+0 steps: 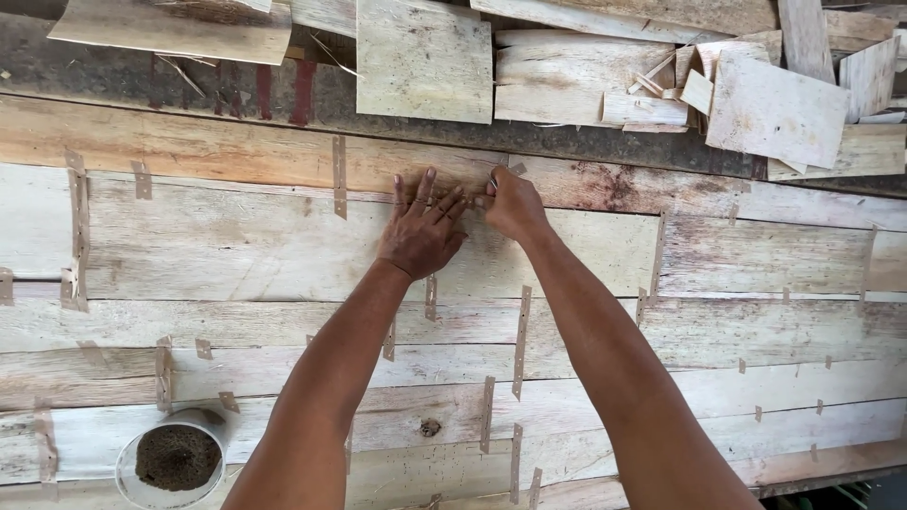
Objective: The person applies small wooden strips to the seams of larger wooden panels using adhesive and a utility knife to reinforce the joints.
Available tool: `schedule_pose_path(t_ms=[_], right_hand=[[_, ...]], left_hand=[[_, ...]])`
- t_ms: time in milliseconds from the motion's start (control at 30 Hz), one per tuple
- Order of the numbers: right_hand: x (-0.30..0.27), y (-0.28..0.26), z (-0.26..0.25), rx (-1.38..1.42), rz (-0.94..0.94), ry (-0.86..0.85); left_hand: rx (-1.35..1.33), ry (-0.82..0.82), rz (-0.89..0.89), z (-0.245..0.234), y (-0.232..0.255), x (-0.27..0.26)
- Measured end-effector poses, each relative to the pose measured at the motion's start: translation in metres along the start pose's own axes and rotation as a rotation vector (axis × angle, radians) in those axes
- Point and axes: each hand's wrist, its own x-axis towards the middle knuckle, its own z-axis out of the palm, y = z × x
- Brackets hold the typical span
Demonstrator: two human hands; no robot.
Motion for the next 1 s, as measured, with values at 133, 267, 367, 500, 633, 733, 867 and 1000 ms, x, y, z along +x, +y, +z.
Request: schedule_pose_path(t_ms=[133,267,367,500,633,733,867,1000], right_hand=[[0.002,0.010,-0.004,0.019,0.029,-0.049],[-0.007,-0.002,-0.004,0.109,0.125,-0.047],[0.001,-0.009,0.002,0.019,0.172,-0.030],[0.005,-0.003,0.013,-0.025,0.151,0.014],[0.014,0.006,0.016,-0.047,0.136,0.025],[0.010,0.010,0.014,-0.026,0.087,0.051],[0.004,0.011,0.013,-0.040,0.041,0.015],[-0.002,0.005,-0.010,0.062,0.036,-0.044]], left_hand=[[-0.005,-0.019,-0.008,-0.001,0.002,0.001],[0.000,0.002,0.002,-0.004,0.002,0.000],[0.016,0.017,0.004,-0.006,0.002,0.002],[0.026,0.025,0.010,-0.004,0.002,0.001],[0.029,0.016,0.010,-0.003,0.002,-0.001],[0.029,0.029,0.014,-0.002,0.002,0.001],[0.039,0.049,0.018,-0.008,0.003,0.002],[0.029,0.064,0.017,-0.004,0.002,0.002]])
